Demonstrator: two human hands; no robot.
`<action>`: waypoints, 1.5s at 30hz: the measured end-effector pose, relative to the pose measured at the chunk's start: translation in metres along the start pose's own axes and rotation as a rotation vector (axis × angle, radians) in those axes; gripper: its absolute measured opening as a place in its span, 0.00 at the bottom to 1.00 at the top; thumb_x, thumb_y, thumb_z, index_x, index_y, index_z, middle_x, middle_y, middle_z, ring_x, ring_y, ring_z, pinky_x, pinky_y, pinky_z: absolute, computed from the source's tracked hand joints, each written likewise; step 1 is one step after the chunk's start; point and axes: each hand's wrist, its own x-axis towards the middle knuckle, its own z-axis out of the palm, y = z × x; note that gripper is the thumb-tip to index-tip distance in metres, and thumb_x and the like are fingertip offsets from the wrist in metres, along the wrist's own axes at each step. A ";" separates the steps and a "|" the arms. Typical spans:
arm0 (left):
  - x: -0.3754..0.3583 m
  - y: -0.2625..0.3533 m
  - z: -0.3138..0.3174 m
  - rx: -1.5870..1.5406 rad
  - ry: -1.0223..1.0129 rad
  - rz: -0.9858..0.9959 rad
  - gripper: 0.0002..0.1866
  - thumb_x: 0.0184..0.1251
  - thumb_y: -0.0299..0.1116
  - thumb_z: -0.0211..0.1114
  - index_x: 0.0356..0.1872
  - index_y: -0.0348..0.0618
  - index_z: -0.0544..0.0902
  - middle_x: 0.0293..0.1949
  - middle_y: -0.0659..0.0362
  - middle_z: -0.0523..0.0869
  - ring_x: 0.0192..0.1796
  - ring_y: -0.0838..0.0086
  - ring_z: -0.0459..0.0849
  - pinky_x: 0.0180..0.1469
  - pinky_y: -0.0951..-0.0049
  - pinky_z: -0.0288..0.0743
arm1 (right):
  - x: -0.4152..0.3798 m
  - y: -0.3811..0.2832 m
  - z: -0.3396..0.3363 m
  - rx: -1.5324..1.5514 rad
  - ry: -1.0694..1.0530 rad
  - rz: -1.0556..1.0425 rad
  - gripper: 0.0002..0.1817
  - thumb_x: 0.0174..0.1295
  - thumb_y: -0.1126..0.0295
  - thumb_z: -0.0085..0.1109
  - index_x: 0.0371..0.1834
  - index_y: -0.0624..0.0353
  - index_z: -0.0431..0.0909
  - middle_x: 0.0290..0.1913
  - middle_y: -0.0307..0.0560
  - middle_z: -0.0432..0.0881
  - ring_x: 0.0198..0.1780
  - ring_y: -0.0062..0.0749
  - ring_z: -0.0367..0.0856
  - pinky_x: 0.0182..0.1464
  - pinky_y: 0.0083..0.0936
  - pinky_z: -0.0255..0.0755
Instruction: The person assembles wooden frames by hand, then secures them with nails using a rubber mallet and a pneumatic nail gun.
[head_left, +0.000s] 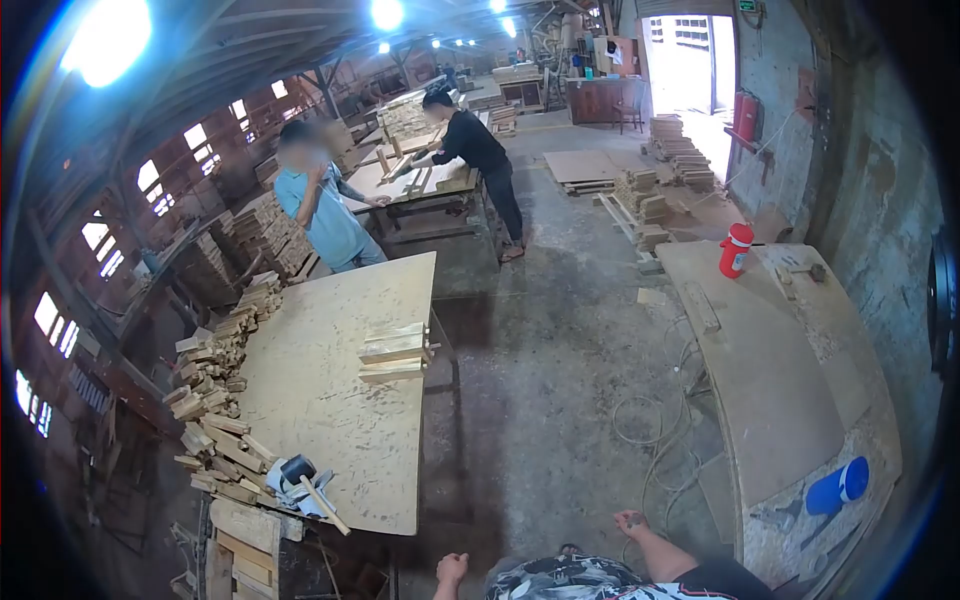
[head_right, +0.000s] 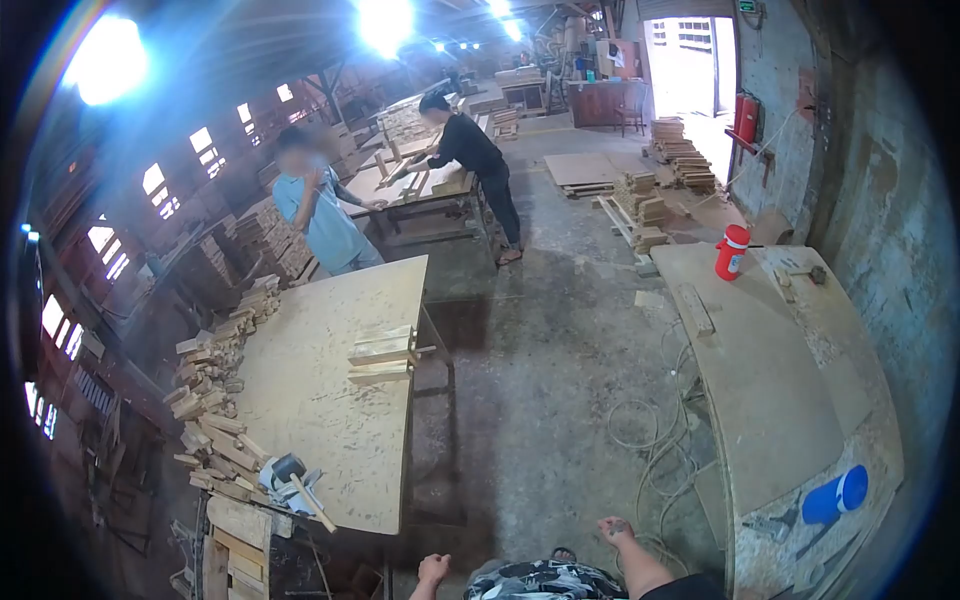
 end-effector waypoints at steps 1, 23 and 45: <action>0.000 0.002 0.004 0.002 -0.004 -0.006 0.26 0.63 0.57 0.61 0.48 0.45 0.88 0.48 0.46 0.88 0.55 0.51 0.85 0.59 0.54 0.76 | 0.002 0.010 -0.003 -0.002 -0.006 0.004 0.22 0.69 0.48 0.54 0.45 0.54 0.86 0.41 0.47 0.89 0.44 0.35 0.88 0.50 0.29 0.79; 0.326 0.329 -0.066 0.340 -0.310 0.432 0.26 0.66 0.57 0.54 0.51 0.51 0.88 0.50 0.48 0.88 0.57 0.51 0.84 0.61 0.54 0.76 | 0.263 -0.169 -0.045 0.150 0.106 0.175 0.23 0.67 0.54 0.60 0.46 0.68 0.84 0.40 0.51 0.88 0.39 0.32 0.88 0.42 0.31 0.82; 0.564 0.507 -0.145 0.286 -0.305 0.029 0.29 0.64 0.60 0.55 0.50 0.48 0.87 0.53 0.47 0.86 0.57 0.51 0.84 0.60 0.54 0.77 | 0.693 -0.407 -0.184 0.099 -0.101 -0.011 0.18 0.68 0.58 0.58 0.45 0.63 0.84 0.33 0.44 0.88 0.34 0.26 0.86 0.38 0.26 0.81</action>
